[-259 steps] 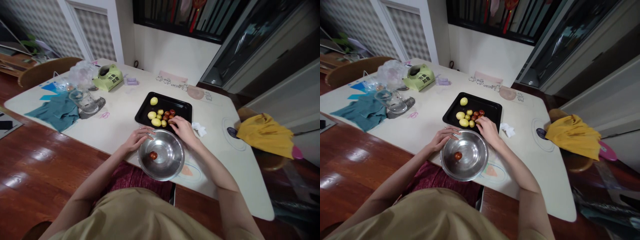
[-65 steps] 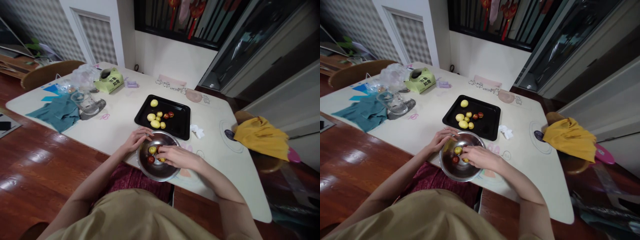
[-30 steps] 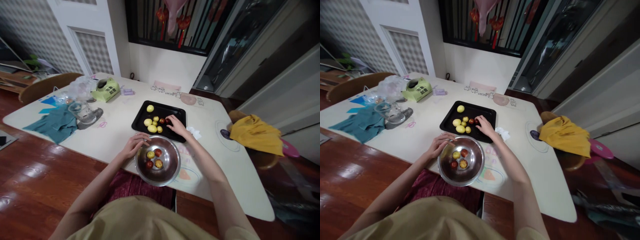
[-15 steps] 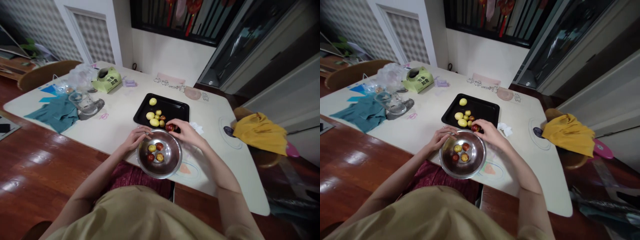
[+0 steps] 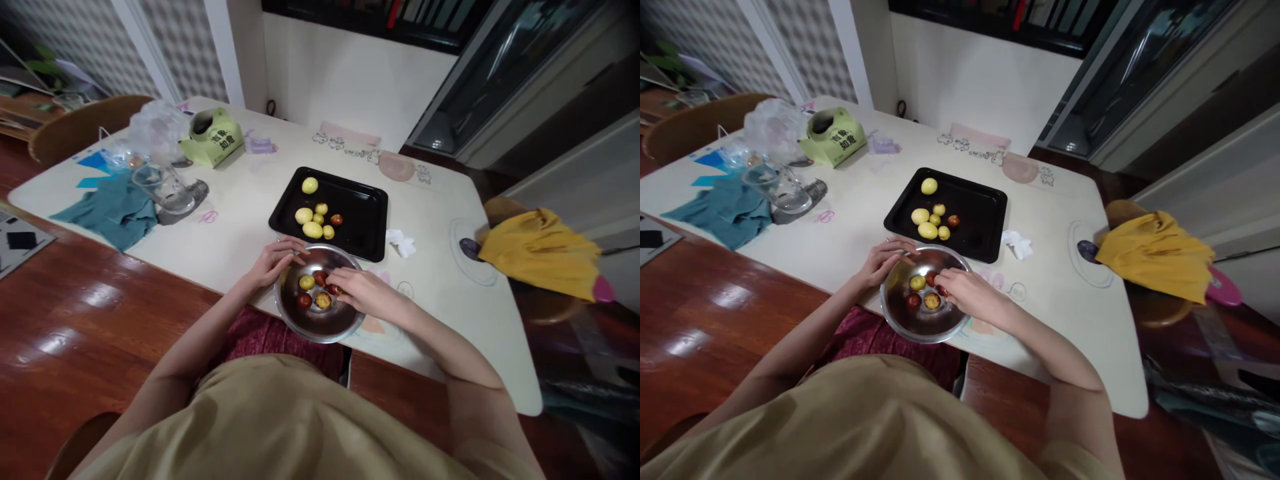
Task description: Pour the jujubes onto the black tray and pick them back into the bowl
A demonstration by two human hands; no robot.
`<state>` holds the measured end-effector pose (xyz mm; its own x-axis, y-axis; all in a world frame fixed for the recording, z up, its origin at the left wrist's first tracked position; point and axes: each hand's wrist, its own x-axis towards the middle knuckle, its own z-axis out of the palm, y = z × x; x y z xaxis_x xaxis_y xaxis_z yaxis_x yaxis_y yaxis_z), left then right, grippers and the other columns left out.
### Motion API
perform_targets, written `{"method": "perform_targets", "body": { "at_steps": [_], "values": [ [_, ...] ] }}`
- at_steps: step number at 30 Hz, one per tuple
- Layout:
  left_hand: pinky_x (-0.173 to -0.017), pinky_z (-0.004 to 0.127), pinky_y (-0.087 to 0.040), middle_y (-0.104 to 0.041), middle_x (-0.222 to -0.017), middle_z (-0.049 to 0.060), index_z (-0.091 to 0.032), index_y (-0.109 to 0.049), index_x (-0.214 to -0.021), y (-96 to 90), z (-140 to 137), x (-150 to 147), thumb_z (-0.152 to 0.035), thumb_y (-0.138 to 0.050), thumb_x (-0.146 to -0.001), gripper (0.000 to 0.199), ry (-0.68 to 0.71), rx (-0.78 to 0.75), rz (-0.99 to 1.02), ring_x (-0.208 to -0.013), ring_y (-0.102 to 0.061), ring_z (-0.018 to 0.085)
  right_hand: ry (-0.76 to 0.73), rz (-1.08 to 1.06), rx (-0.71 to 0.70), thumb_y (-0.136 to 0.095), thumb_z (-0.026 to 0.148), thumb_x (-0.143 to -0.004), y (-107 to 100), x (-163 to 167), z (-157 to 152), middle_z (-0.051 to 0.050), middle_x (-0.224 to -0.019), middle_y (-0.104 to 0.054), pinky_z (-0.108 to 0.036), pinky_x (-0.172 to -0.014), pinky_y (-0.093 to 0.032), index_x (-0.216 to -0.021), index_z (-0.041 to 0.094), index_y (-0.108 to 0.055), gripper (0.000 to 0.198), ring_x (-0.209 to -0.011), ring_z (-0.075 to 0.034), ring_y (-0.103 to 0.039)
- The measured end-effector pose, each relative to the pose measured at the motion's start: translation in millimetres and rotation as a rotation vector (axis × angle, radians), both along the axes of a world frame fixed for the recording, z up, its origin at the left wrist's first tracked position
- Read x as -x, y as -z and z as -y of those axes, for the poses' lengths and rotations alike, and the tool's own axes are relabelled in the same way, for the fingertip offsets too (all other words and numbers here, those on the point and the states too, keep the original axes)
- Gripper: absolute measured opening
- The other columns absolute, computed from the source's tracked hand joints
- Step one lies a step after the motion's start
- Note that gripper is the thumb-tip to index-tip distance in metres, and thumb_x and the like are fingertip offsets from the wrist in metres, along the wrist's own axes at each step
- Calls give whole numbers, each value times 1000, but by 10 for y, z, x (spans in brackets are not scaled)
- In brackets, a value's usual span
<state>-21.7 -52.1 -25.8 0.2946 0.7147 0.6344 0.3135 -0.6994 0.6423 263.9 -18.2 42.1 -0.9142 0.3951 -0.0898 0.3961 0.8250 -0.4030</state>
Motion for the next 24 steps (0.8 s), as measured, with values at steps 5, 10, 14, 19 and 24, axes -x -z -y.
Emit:
{"method": "perform_targets", "body": {
  "at_steps": [5,10,14,19,24],
  "values": [
    [-106,51,-55,-81,-114,15,-17,-82,-97,5,11,-10,-41,-39,-115,52,-6,6,1,-121,-70,30,23,14,-59,-69,5,-93,78,0,10,-10,-111,-74,-36,-88,-57,-115,19,-70,26,-104,-26,-72],
    [-104,48,-56,-82,-109,12,-19,-82,-98,-120,-37,-15,-36,-45,-114,44,-22,27,34,-115,-72,27,-9,-59,-101,-65,13,-100,31,-74,-6,-12,-112,-76,-39,-92,-59,-116,18,-71,18,-106,-27,-73],
    [-108,46,-54,-81,-114,11,-20,-80,-113,-324,-344,-34,-32,-54,-111,29,-28,4,-65,-119,-71,26,-30,-334,-118,-58,28,-109,86,-189,-113,-13,-116,-77,-47,-102,-59,-117,19,-73,20,-112,-27,-73],
    [-109,46,-54,-75,-128,12,-20,-74,-127,-402,-988,-230,-30,-61,-105,28,-76,12,-383,-122,-69,28,134,-737,-231,-49,29,-111,445,-409,-318,-13,-108,-79,-52,-98,-62,-114,22,-75,28,-110,-28,-74],
    [-96,41,-60,-73,-128,16,-14,-73,-129,-369,-1395,-559,-23,-70,-98,32,-206,99,-756,-117,-70,31,120,-771,-339,-43,25,-110,775,-545,-431,-16,-116,-78,-53,-96,-64,-122,19,-73,33,-114,-29,-74]
  ]
}}
